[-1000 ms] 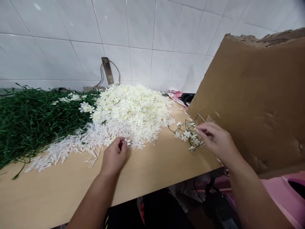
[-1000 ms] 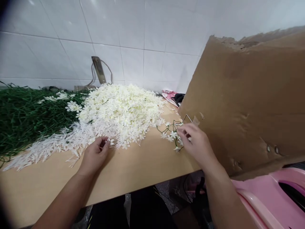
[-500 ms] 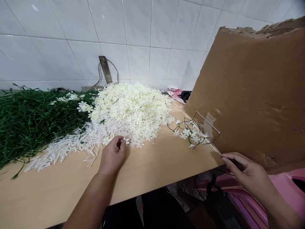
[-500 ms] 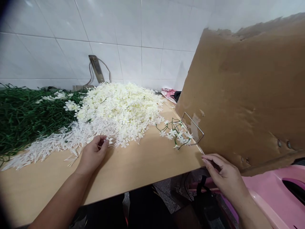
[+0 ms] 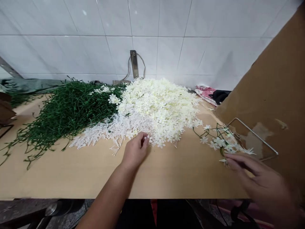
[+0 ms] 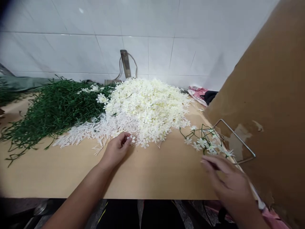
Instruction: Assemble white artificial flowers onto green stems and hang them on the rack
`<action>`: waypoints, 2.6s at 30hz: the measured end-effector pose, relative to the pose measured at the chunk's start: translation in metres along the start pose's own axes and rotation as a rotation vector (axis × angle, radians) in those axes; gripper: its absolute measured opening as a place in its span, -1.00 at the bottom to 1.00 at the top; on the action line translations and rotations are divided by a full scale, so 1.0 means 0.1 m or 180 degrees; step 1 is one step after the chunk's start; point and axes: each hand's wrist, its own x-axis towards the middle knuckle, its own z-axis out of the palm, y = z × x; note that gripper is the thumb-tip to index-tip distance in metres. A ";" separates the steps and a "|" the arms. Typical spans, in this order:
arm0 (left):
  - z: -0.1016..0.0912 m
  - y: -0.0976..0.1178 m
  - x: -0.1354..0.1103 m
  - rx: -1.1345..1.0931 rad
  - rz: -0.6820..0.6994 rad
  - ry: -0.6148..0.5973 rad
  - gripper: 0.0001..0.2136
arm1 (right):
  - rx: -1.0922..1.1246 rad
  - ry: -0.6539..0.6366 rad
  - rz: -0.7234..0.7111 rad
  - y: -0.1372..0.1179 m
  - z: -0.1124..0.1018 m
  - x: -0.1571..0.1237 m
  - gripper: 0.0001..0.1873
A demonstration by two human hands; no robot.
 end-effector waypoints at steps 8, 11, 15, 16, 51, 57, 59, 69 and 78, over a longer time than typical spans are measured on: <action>0.02 -0.04 0.03 -0.0227 -0.0092 0.0039 -0.81 | 0.0310 -0.1088 -0.1307 -0.93 0.82 0.65 -0.84; 0.02 -0.04 0.04 -0.0322 -0.0138 0.0040 -0.81 | -0.0368 -0.0974 -0.1125 -0.96 0.96 0.81 -0.79; 0.01 -0.02 0.03 -0.0506 -0.0182 0.0023 -0.86 | -0.0770 -0.1007 -0.0884 -0.91 1.08 0.91 -0.80; 0.01 -0.01 0.03 -0.0543 -0.0184 0.0018 -0.87 | -0.0760 -0.1018 -0.0883 -0.90 1.10 0.92 -0.81; 0.04 -0.01 0.04 -0.1246 -0.0356 0.0167 -0.87 | 0.0501 -0.1351 -0.1324 -1.40 1.23 0.68 -0.80; 0.03 0.00 0.00 -0.1022 -0.0229 0.0097 -0.88 | 0.0615 -0.1417 -0.1073 -1.42 1.32 0.64 -0.78; 0.03 0.01 0.00 -0.0908 -0.0182 0.0053 -0.90 | 0.0629 -0.1402 -0.1046 -1.41 1.33 0.64 -0.75; 0.00 0.05 -0.03 -0.1149 0.0225 -0.0086 -0.91 | 0.1118 -0.1050 -0.1213 -1.35 1.37 0.61 -0.88; 0.03 0.12 -0.06 -0.2306 0.0179 -0.0196 -0.91 | 0.2201 -0.1575 -0.0272 -1.26 1.37 0.58 -0.84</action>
